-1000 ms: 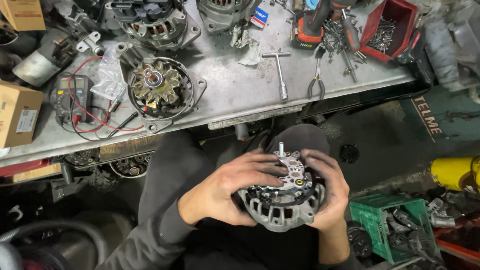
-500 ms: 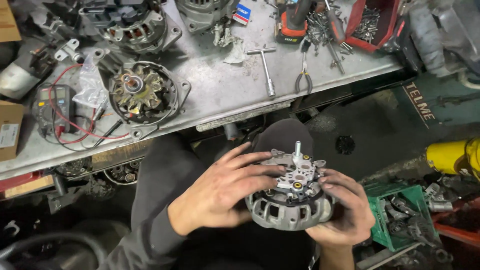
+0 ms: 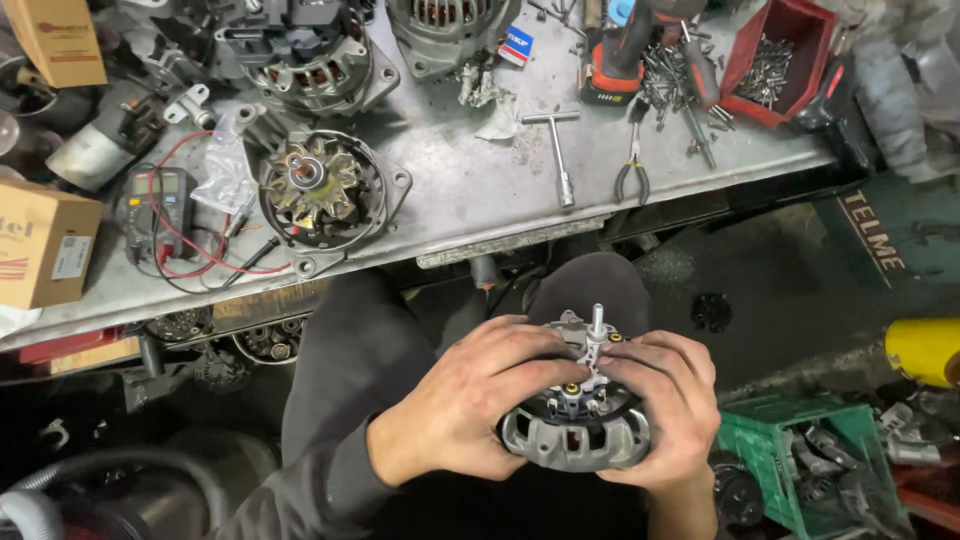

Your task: The person opens a small cardboard box and removes a black rubber ring. They then pick up a silver metal alternator housing and place the ring into a groove on its edge. The person rotates the housing to inspect the fit and then places it on the workbench.

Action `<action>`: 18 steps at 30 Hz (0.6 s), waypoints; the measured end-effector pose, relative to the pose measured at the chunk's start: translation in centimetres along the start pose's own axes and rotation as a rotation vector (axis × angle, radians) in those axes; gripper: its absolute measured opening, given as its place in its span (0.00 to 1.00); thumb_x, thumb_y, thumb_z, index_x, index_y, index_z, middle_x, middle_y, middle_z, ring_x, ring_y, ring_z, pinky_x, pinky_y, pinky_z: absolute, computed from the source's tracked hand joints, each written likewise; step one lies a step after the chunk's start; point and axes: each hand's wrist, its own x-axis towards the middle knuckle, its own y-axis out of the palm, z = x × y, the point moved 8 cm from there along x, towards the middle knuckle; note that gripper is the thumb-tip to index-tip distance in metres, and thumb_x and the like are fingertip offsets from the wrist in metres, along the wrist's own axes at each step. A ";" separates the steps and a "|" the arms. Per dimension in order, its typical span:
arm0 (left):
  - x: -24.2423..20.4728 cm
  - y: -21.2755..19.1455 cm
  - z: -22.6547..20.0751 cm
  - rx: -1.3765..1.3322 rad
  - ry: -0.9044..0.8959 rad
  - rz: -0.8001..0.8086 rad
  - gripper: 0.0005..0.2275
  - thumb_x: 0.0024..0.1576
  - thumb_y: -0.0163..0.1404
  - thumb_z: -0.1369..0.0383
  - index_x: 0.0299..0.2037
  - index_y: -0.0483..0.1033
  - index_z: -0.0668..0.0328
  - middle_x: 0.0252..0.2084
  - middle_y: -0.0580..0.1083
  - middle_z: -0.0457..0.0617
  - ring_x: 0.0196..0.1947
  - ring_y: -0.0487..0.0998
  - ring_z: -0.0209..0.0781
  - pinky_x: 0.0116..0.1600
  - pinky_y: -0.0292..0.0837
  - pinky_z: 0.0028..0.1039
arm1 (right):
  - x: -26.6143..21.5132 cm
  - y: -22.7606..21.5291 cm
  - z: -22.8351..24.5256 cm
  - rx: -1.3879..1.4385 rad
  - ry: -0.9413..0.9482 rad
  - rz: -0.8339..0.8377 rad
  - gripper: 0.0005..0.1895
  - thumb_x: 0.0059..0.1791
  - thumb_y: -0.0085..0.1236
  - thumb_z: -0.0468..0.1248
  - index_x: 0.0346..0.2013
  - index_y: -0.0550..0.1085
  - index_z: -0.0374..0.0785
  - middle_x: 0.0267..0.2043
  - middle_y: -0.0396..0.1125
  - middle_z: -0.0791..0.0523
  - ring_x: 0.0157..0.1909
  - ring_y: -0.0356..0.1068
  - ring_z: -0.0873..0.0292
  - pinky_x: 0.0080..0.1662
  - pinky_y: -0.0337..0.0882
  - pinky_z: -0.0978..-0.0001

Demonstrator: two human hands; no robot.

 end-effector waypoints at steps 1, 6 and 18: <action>0.0 -0.1 0.0 -0.006 -0.008 0.003 0.31 0.40 0.63 0.67 0.59 0.75 0.56 0.60 0.73 0.53 0.65 0.74 0.54 0.74 0.64 0.47 | 0.2 0.0 0.1 0.020 0.000 0.002 0.39 0.31 0.65 0.62 0.44 0.76 0.34 0.47 0.73 0.53 0.50 0.70 0.47 0.57 0.69 0.56; 1.6 -3.4 -2.0 -0.063 0.012 0.019 0.31 0.39 0.64 0.58 0.54 0.75 0.61 0.56 0.73 0.57 0.58 0.74 0.57 0.64 0.67 0.46 | 1.2 0.5 1.6 -0.037 -0.009 0.038 0.35 0.31 0.65 0.57 0.43 0.75 0.36 0.46 0.73 0.54 0.51 0.72 0.47 0.56 0.66 0.56; 2.4 -2.6 0.6 0.054 -0.428 0.050 0.17 0.42 0.61 0.57 0.35 0.81 0.61 0.34 0.76 0.55 0.36 0.79 0.58 0.40 0.75 0.42 | 0.6 1.7 2.3 -0.155 0.026 0.062 0.36 0.34 0.65 0.54 0.50 0.73 0.37 0.50 0.72 0.55 0.53 0.72 0.51 0.57 0.62 0.54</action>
